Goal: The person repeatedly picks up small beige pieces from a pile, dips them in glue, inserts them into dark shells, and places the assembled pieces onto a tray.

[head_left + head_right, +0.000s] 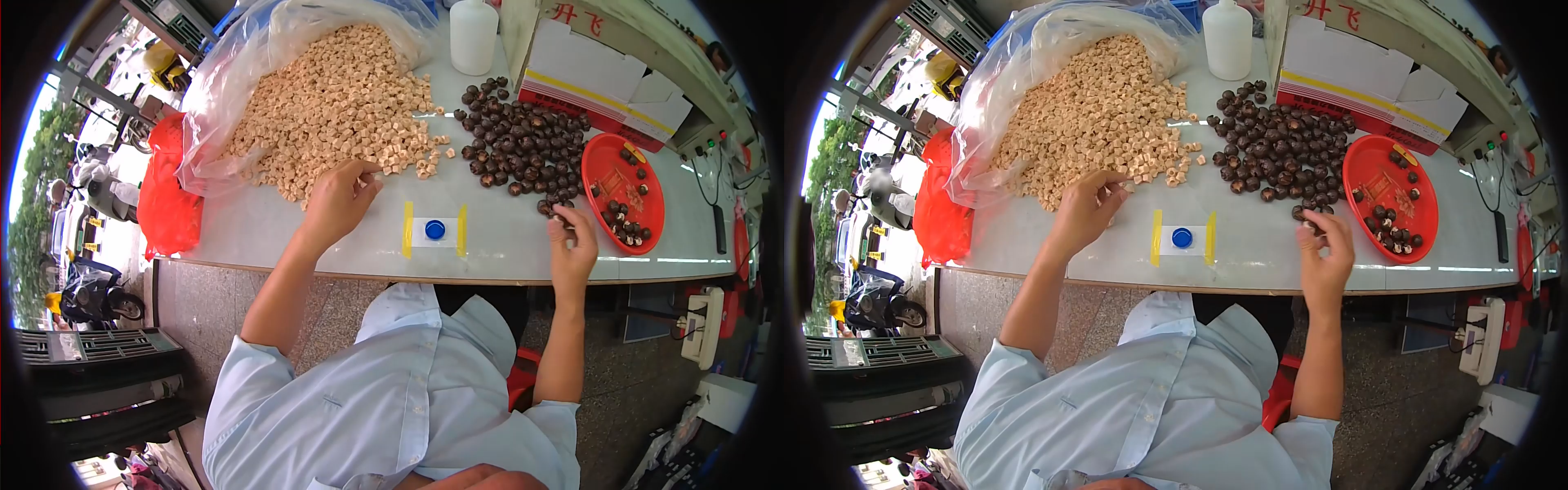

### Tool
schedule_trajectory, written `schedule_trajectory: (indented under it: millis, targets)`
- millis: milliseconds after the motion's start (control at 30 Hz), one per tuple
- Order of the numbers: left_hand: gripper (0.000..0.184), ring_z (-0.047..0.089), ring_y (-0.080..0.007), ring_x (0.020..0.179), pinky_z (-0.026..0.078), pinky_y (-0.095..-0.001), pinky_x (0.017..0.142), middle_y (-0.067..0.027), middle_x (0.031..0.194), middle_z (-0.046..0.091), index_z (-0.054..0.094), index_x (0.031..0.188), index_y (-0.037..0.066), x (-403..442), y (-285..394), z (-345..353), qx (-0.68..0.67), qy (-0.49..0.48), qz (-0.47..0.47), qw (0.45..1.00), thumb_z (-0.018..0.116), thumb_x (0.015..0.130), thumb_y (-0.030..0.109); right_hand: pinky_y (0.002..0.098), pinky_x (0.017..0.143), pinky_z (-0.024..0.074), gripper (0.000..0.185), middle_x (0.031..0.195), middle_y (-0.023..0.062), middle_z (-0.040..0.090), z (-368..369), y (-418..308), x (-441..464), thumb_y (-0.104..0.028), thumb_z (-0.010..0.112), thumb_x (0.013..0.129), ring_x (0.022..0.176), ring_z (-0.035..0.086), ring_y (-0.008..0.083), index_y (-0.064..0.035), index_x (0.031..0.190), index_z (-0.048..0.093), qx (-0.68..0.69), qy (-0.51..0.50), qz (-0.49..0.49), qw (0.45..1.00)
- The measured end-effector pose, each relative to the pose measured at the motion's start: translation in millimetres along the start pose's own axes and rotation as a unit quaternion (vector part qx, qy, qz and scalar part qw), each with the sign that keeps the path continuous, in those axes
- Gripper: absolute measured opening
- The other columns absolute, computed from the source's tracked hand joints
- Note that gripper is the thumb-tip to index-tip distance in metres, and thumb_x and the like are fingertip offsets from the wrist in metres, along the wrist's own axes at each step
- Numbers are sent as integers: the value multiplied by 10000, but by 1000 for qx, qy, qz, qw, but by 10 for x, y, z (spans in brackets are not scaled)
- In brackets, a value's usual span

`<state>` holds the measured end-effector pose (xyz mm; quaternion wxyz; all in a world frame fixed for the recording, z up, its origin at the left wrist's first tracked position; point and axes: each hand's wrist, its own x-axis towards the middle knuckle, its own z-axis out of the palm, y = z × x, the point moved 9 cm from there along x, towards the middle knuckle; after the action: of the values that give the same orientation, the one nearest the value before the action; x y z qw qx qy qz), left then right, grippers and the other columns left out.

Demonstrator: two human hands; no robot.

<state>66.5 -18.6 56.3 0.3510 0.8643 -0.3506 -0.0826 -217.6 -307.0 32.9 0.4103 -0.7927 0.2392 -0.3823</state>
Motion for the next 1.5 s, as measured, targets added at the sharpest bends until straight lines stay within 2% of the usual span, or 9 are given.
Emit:
schedule_trajectory:
  millis: [100, 300, 433, 533, 667, 900, 1000, 1233, 1500]
  targets:
    - [275, 702, -246, 839, 563, -404, 776, -93, 968, 727, 761, 1177, 28, 28, -61, 12, 110, 48, 58, 991, 796, 927, 136, 392, 885, 548, 303, 1093, 93, 706, -743, 297, 207, -107, 815, 940, 997, 684, 271, -34, 1227, 754, -222, 113, -9, 968]
    - [191, 705, -312, 998, 535, -462, 891, -101, 1000, 728, 747, 1031, 74, 169, 51, 278, 228, 74, 102, 965, 824, 894, 182, 489, 943, 531, 295, 1117, 124, 737, -1183, 694, 374, -108, 795, 935, 1083, 661, 370, -37, 1216, 742, -458, 119, -13, 881]
    - [189, 699, -320, 1044, 525, -473, 924, -100, 1030, 727, 741, 1025, 91, 170, 59, 345, 266, 69, 97, 957, 826, 875, 171, 488, 924, 518, 244, 1083, 123, 724, -807, 99, 257, -82, 780, 932, 1030, 642, 362, -45, 1170, 743, -366, 140, -121, 912]
    - [200, 707, -323, 1027, 544, -467, 898, -102, 1038, 724, 742, 1039, 88, 148, 38, 353, 259, 44, 115, 958, 815, 857, 124, 489, 915, 510, 252, 1066, 122, 692, -285, -94, 158, -82, 805, 897, 1026, 624, 358, -44, 1138, 741, -280, 43, -139, 949]
    - [194, 718, -321, 974, 562, -457, 845, -99, 997, 726, 743, 1039, 83, 102, 40, 374, 184, 10, 145, 972, 799, 853, 78, 486, 939, 503, 344, 1108, 112, 651, 163, -88, 73, -143, 851, 849, 1074, 605, 344, -46, 1157, 732, -371, -14, -141, 918]
    - [214, 722, -304, 927, 574, -424, 807, -84, 955, 724, 748, 1047, 76, -147, 175, 362, 115, -29, 177, 977, 812, 844, 71, 488, 942, 504, 360, 1161, 113, 655, 234, 23, 22, -87, 824, 862, 1088, 618, 335, -64, 1202, 707, -379, -25, -145, 914]
    - [212, 728, -295, 928, 581, -418, 797, -80, 977, 726, 757, 1064, 80, -179, 116, 366, 113, -46, 167, 978, 832, 867, 97, 455, 881, 539, 368, 1190, 122, 657, 138, -129, 28, -22, 822, 853, 1062, 645, 333, -49, 1201, 705, -371, 29, -156, 915]
    - [172, 718, -307, 925, 580, -425, 805, -96, 990, 713, 778, 1068, 70, -321, 166, 325, 102, -49, 197, 974, 814, 901, 95, 332, 767, 565, 370, 1171, 120, 672, 360, -216, -32, 100, 767, 869, 971, 703, 255, -33, 1209, 707, -62, -30, -74, 995]
    - [100, 700, -328, 900, 567, -441, 806, -102, 959, 702, 742, 1028, 72, -359, 170, 324, 124, -31, 223, 966, 774, 934, 86, 276, 842, 551, 342, 1093, 65, 731, 914, -7, -243, 89, 750, 927, 949, 683, 120, 14, 1254, 684, 226, -166, 73, 957]
